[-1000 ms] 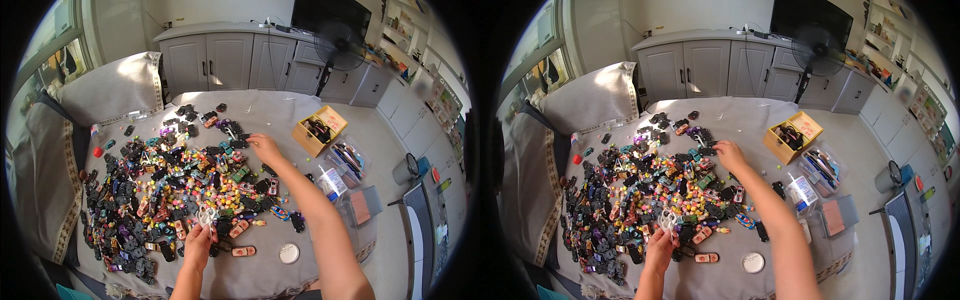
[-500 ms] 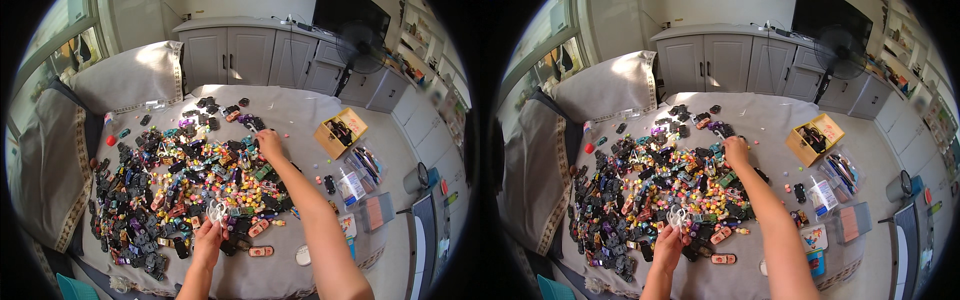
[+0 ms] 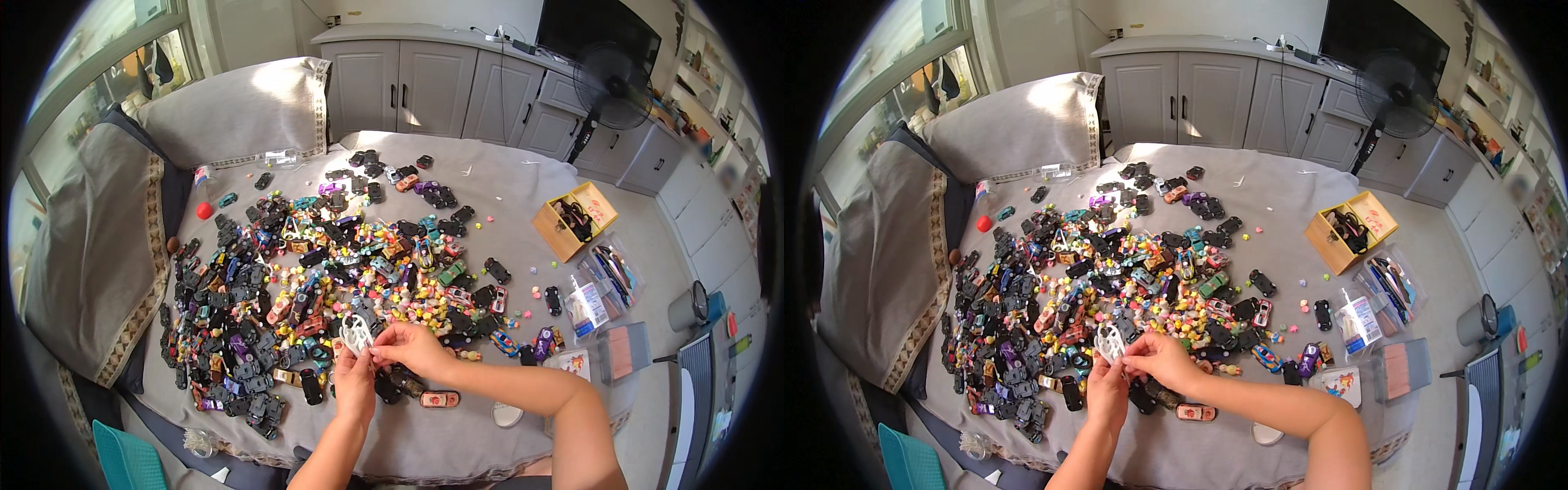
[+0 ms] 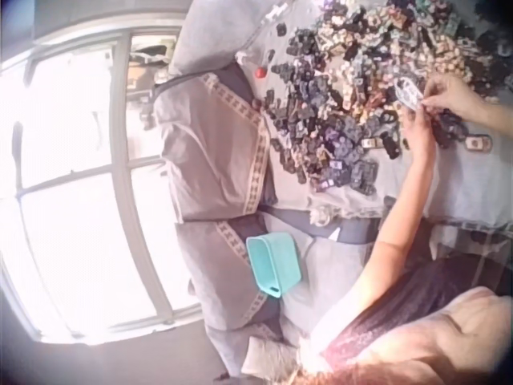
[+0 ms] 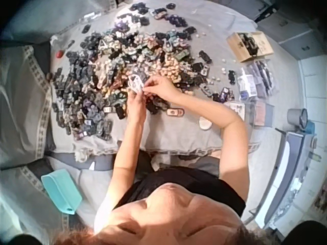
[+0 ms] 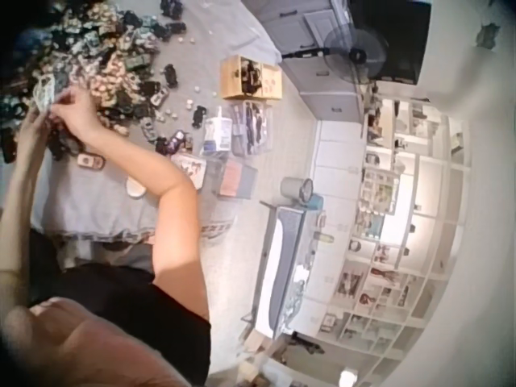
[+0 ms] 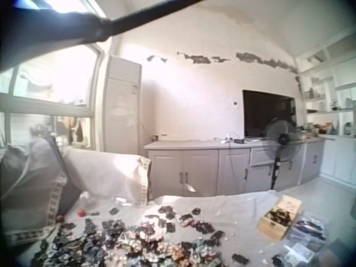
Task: The person sorts a large pile of Lego pieces on a sofa, picking up white plastic connectors and small Lego bricks. They place the connectors into a blue basket and organize the bricks into a wooden box.
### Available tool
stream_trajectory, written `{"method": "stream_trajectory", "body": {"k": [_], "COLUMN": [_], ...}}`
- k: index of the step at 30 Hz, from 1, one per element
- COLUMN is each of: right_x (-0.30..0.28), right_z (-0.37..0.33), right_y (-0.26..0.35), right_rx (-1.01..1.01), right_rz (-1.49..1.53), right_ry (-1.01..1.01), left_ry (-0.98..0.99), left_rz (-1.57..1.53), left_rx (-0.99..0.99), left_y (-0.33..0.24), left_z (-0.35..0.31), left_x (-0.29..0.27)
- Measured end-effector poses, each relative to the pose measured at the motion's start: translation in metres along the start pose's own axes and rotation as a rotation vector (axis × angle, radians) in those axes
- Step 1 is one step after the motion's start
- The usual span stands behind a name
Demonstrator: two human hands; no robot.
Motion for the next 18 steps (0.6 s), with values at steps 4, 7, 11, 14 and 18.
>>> {"method": "stream_trajectory", "body": {"k": [4,7,11,14,18], "right_x": [0.004,0.002,0.016,0.03,0.037], "right_z": [-0.002,0.001,-0.005,-0.014,-0.002], "right_y": [-0.002,-0.003,0.007,0.027,0.041], "right_rx": [-0.031,-0.063,-0.252,-0.463,-0.44], "right_rz": [0.002,-0.232,-0.321,-0.588,-0.638], "right_ry": [-0.04,-0.069,-0.03,-0.007,0.039], "left_ry": [-0.015,0.007,0.006,-0.034,-0.143], "left_rz": [-0.024,-0.052,-0.001,-0.094,-0.163], "left_rx": [-0.008,-0.043,0.062,0.064,0.047], "left_y": [-0.002,-0.001,-0.009,-0.01,-0.015], "left_z": [-0.004,-0.004,-0.004,0.002,0.011], "left_x": [-0.002,0.0,0.001,-0.009,-0.03]}}
Point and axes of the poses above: each hand's wrist, its own z-axis towards the middle knuckle, its own x-axis out of the palm, y = z × x, the point moved 9 cm from there along z, towards the middle knuckle, and after that the axes turned 11 degrees about -y, right-handed, at the moved point
